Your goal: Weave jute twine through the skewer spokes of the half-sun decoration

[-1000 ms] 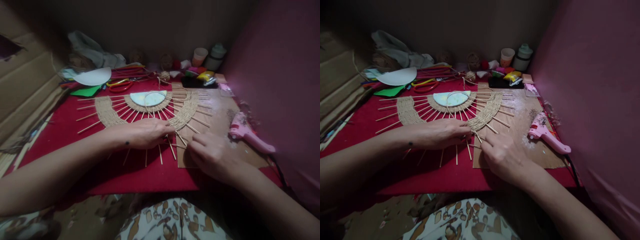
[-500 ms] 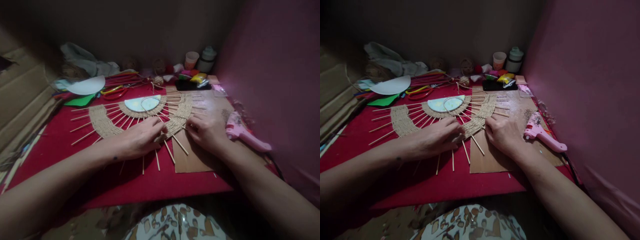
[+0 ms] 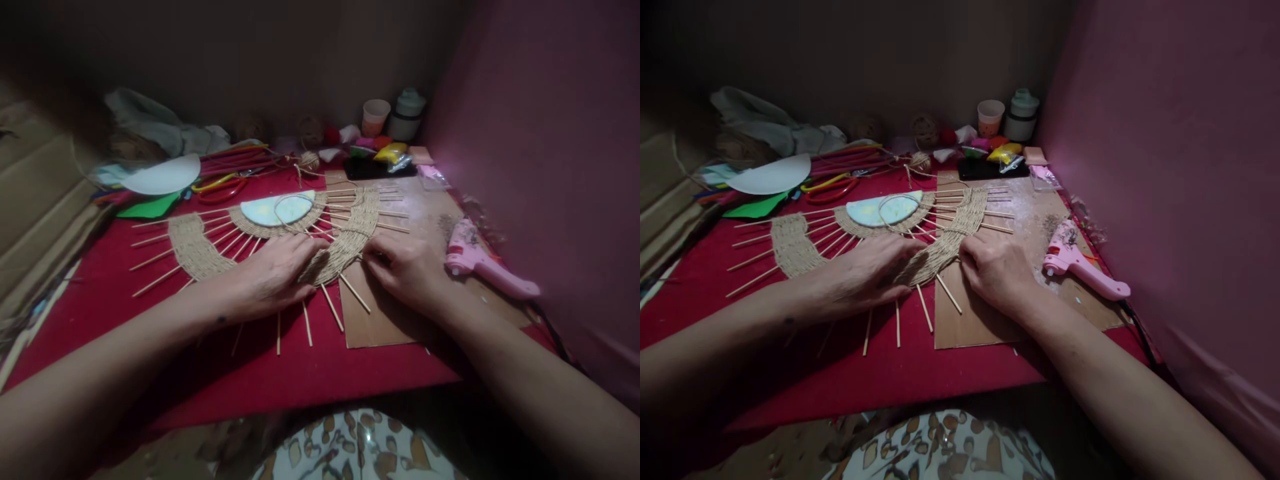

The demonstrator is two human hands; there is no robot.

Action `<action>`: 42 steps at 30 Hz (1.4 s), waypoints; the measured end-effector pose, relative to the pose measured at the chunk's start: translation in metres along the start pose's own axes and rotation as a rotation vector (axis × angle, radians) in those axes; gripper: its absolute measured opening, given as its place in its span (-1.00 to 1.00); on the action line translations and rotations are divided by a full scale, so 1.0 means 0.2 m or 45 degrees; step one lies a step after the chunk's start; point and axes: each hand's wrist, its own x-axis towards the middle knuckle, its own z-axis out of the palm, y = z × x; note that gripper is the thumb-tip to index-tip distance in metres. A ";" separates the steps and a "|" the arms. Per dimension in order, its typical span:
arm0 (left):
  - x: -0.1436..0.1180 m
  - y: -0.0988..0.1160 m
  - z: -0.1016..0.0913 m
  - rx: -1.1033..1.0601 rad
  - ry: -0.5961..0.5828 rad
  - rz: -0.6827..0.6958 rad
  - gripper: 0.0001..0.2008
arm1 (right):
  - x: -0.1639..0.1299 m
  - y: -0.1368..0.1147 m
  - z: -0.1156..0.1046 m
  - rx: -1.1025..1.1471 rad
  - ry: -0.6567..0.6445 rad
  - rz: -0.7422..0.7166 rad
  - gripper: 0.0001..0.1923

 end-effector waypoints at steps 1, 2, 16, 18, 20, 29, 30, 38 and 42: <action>0.00 0.00 0.00 -0.012 -0.004 0.002 -0.50 | 0.00 -0.01 0.00 0.021 -0.007 0.013 -0.86; 0.00 -0.01 -0.01 -0.025 -0.007 0.007 -0.51 | 0.00 -0.01 0.00 0.044 -0.012 0.031 -0.87; -0.04 0.00 -0.13 0.052 -0.258 0.018 -0.75 | -0.03 -0.05 -0.02 -0.054 0.002 0.071 -0.83; -0.04 -0.01 -0.13 0.053 -0.251 0.018 -0.74 | -0.03 -0.04 -0.02 -0.060 -0.014 0.082 -0.82; -0.05 -0.03 -0.12 0.050 -0.244 0.018 -0.67 | -0.04 -0.03 -0.03 -0.053 -0.029 0.096 -0.81; 0.01 0.04 -0.09 0.016 0.003 -0.165 -0.69 | -0.03 -0.06 -0.02 -0.075 -0.147 0.161 -0.81; 0.03 0.06 -0.08 0.024 0.014 -0.191 -0.69 | -0.03 -0.06 -0.03 -0.068 -0.167 0.167 -0.81; 0.13 0.10 -0.01 0.047 -0.070 -0.370 -0.56 | -0.02 -0.06 -0.03 -0.106 -0.193 0.196 -0.81; 0.14 0.10 -0.02 -0.013 -0.095 -0.450 -0.59 | -0.04 -0.04 -0.06 -0.091 -0.115 0.186 -0.80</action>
